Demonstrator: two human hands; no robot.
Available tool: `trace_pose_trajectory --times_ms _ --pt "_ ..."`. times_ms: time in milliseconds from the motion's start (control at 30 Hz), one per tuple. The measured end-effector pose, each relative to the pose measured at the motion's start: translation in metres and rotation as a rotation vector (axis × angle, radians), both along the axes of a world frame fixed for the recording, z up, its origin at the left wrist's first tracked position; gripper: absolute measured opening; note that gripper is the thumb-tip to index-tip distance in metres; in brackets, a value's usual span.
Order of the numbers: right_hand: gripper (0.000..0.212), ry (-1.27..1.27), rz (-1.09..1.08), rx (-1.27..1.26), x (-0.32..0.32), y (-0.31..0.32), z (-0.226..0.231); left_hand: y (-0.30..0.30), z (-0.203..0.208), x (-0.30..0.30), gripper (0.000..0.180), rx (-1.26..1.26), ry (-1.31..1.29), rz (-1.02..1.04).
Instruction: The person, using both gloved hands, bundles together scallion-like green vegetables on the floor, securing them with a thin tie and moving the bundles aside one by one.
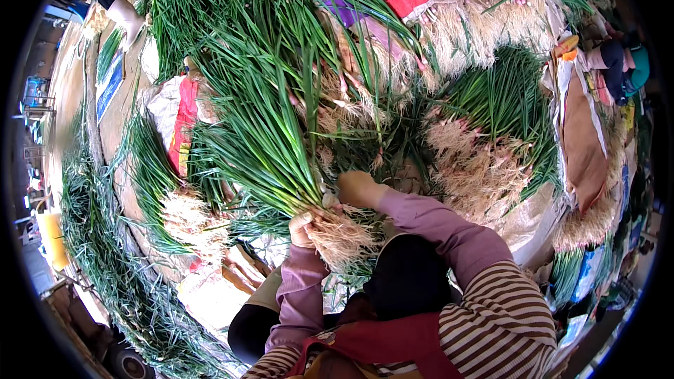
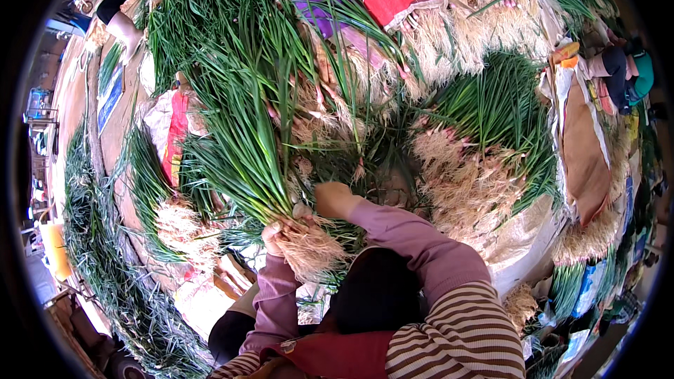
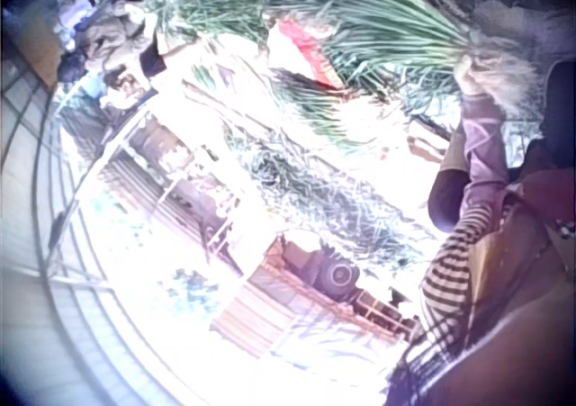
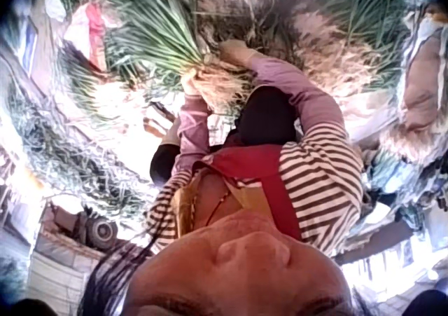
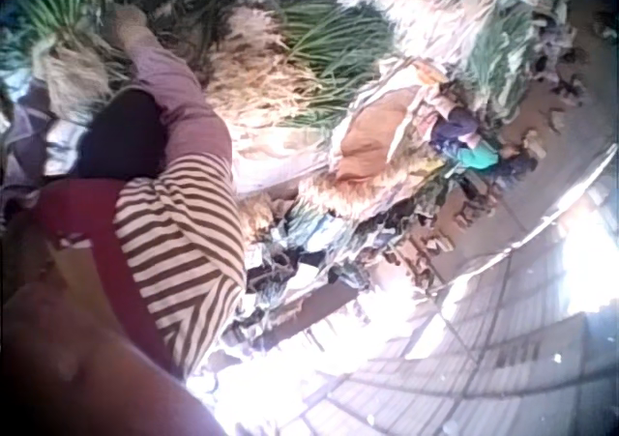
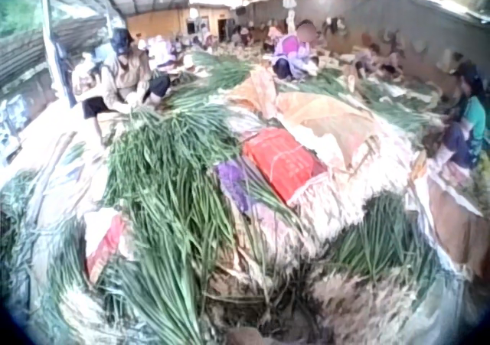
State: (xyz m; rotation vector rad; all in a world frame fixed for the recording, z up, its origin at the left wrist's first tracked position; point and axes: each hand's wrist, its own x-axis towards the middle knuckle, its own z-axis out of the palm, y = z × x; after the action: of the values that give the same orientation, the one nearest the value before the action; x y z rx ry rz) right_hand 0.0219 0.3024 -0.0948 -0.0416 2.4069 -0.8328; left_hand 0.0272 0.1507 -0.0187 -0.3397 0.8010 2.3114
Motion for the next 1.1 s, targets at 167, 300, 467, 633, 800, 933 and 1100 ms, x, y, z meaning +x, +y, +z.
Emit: trace_pose_trajectory --times_ms 167,300,467,633,800,933,1100 --pt "0.023 -0.335 0.119 -0.335 0.052 0.053 -0.001 -0.002 0.012 -0.020 0.057 0.496 0.319 0.027" --pt "0.019 0.335 -0.933 -0.340 0.031 0.098 -0.013 -0.005 0.011 -0.018 0.053 0.197 0.282 0.015" --pt "0.021 0.020 -0.871 -0.715 -0.012 0.119 0.009 0.003 -0.006 0.000 0.055 0.030 0.023 -0.103" --pt "0.011 -0.038 -0.695 -0.807 -0.004 0.075 0.079 0.005 -0.001 0.005 0.059 0.062 -0.109 -0.138" --pt "0.011 0.623 -0.243 -0.315 0.006 0.047 0.068 0.001 -0.007 0.007 0.033 0.111 -0.170 -0.093" --pt "0.026 0.261 -0.710 -0.688 -0.006 0.067 0.073 0.011 0.007 0.003 0.037 0.151 -0.153 -0.063" --pt "0.062 0.029 -0.252 -0.918 -0.003 0.058 0.055 0.002 -0.012 0.007 0.041 0.132 -0.135 -0.049"
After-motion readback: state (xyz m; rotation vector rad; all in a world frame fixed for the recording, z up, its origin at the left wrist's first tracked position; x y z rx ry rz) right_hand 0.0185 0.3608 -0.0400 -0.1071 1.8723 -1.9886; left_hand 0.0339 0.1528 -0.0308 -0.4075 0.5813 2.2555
